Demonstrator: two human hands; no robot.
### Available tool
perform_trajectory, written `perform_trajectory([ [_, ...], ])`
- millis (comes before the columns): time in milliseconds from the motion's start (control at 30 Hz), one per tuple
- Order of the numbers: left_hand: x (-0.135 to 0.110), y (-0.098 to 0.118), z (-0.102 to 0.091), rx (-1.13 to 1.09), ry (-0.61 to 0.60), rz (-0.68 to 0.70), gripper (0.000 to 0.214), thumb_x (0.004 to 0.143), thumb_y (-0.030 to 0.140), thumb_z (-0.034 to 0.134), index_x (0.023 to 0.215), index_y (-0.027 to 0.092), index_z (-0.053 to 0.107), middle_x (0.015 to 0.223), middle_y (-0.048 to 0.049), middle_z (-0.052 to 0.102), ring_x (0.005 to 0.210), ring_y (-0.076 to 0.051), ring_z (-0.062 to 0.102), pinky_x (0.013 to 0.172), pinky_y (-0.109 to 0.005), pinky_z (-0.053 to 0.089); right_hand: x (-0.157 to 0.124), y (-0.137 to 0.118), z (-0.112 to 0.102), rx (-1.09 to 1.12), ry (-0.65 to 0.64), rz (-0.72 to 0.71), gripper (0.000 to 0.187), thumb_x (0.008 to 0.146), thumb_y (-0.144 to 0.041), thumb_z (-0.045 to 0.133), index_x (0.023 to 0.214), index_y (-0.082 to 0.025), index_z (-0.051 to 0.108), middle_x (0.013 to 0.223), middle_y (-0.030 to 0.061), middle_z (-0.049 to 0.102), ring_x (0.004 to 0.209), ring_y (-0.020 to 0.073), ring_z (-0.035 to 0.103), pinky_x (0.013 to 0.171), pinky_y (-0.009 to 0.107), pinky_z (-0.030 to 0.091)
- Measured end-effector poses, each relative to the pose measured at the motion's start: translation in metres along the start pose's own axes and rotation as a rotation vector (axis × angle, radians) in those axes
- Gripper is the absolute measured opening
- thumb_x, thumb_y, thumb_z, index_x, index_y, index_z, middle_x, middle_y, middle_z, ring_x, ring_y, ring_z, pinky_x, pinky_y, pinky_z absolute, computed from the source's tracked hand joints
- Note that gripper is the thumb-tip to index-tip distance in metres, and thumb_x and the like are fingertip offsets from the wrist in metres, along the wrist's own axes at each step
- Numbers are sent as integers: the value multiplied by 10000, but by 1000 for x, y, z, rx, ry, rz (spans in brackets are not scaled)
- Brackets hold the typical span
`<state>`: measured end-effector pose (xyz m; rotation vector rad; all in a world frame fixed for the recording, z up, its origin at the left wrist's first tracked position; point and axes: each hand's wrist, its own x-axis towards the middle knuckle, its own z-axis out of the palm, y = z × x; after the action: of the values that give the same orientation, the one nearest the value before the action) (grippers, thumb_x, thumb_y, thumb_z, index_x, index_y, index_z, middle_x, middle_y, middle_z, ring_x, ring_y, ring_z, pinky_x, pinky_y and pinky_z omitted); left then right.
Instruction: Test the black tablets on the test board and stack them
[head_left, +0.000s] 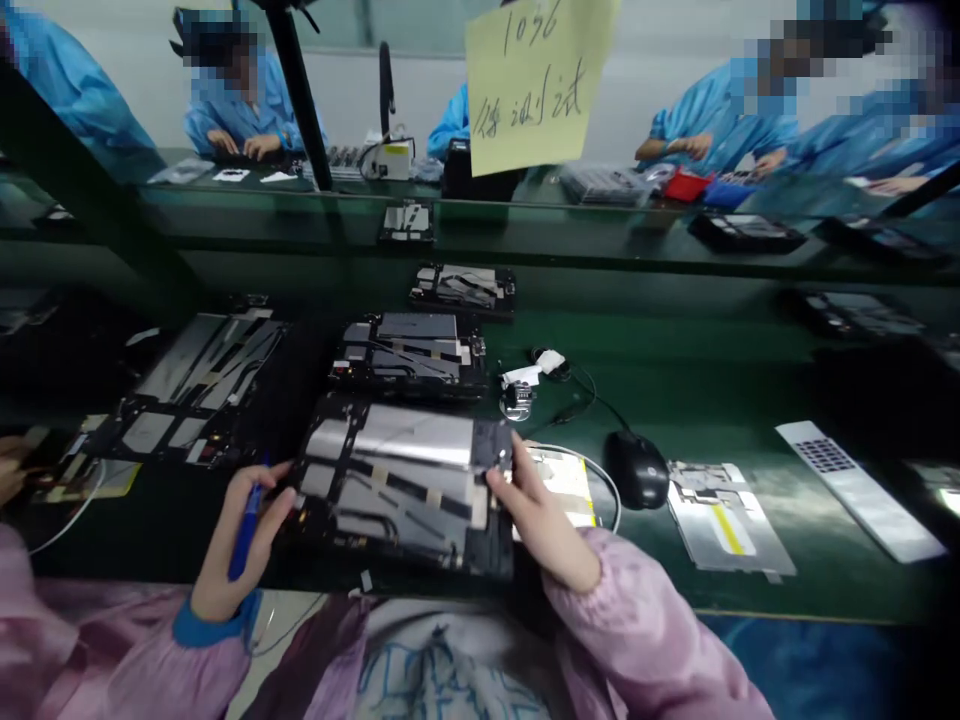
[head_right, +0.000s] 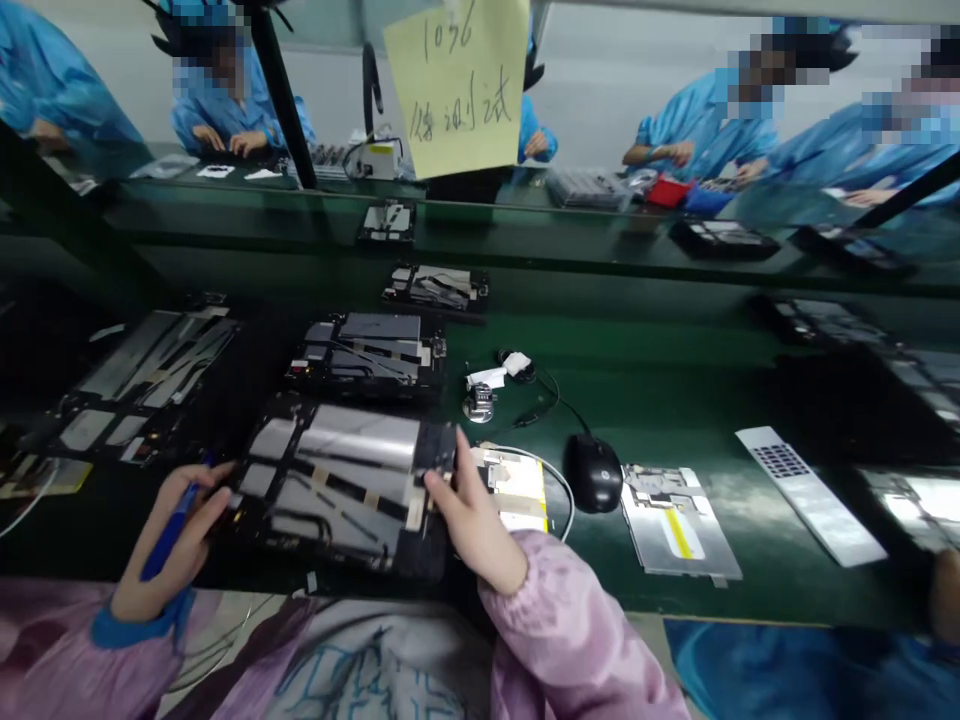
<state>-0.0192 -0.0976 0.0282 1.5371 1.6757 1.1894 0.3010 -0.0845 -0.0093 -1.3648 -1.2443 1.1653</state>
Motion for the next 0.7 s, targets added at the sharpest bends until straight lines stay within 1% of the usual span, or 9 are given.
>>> perform_trajectory([
  [67, -15, -9, -11, 38, -43, -76, 270, 807, 408, 657, 792, 219, 464, 902, -34, 656, 772, -188, 649, 613, -250, 533, -23, 17, 6, -46, -121, 15, 688, 874, -486, 567, 1466, -239, 316, 1481, 105, 437, 1371, 233, 414, 1128, 478, 356],
  [133, -27, -13, -16, 31, -32, -120, 306, 806, 415, 652, 745, 225, 420, 858, -20, 656, 714, -185, 636, 567, -256, 518, -31, 27, 8, -85, -221, 25, 662, 879, -476, 563, 1448, -224, 337, 1415, 130, 509, 1291, 241, 508, 1091, 485, 402],
  [233, -39, -11, -13, 62, 34, -82, 284, 819, 414, 628, 772, 229, 417, 966, -34, 657, 768, -185, 631, 629, -269, 519, -20, 29, 6, -132, -220, 25, 556, 902, -469, 515, 1377, -207, 397, 1258, 137, 619, 1137, 238, 616, 976, 461, 501],
  [333, -42, -12, -4, 182, 44, 1, 257, 836, 417, 587, 785, 218, 431, 1002, -58, 640, 790, -176, 616, 681, -271, 505, -2, 22, 5, -299, -87, -74, 509, 895, -440, 513, 1321, -177, 422, 1298, 170, 574, 1199, 268, 565, 964, 477, 498],
  [400, -40, -16, 2, 247, 1, 13, 262, 842, 415, 558, 755, 213, 414, 940, -50, 645, 690, -152, 592, 629, -259, 490, 4, 14, 10, -456, -20, -191, 466, 893, -390, 507, 1287, -148, 448, 1321, 198, 543, 1252, 289, 515, 1015, 514, 450],
  [467, -37, -20, 7, 294, -83, -12, 263, 849, 411, 532, 735, 214, 400, 862, -33, 652, 581, -132, 552, 566, -249, 470, 4, 7, 20, -595, -59, -316, 423, 892, -347, 499, 1255, -131, 485, 1321, 207, 539, 1277, 298, 482, 1061, 537, 395],
  [533, -33, -24, 12, 346, -151, -20, 248, 852, 393, 523, 725, 215, 405, 841, -35, 664, 582, -142, 563, 575, -259, 475, -1, 2, 33, -731, -169, -398, 487, 866, -384, 553, 1283, -141, 492, 1379, 195, 503, 1329, 329, 413, 1089, 592, 328],
  [633, -31, -26, 17, 429, -135, 57, 203, 843, 338, 531, 713, 215, 436, 940, -90, 682, 822, -223, 638, 748, -333, 510, -12, 0, 50, -920, -261, -399, 655, 812, -472, 638, 1378, -201, 447, 1478, 165, 415, 1376, 392, 319, 1076, 700, 224],
  [700, -30, -27, 19, 465, -109, 112, 183, 842, 308, 532, 708, 217, 446, 993, -117, 679, 929, -263, 637, 817, -382, 506, -16, 2, 56, -991, -237, -372, 595, 851, -428, 610, 1390, -235, 450, 1487, 154, 408, 1371, 378, 335, 1072, 691, 228],
])
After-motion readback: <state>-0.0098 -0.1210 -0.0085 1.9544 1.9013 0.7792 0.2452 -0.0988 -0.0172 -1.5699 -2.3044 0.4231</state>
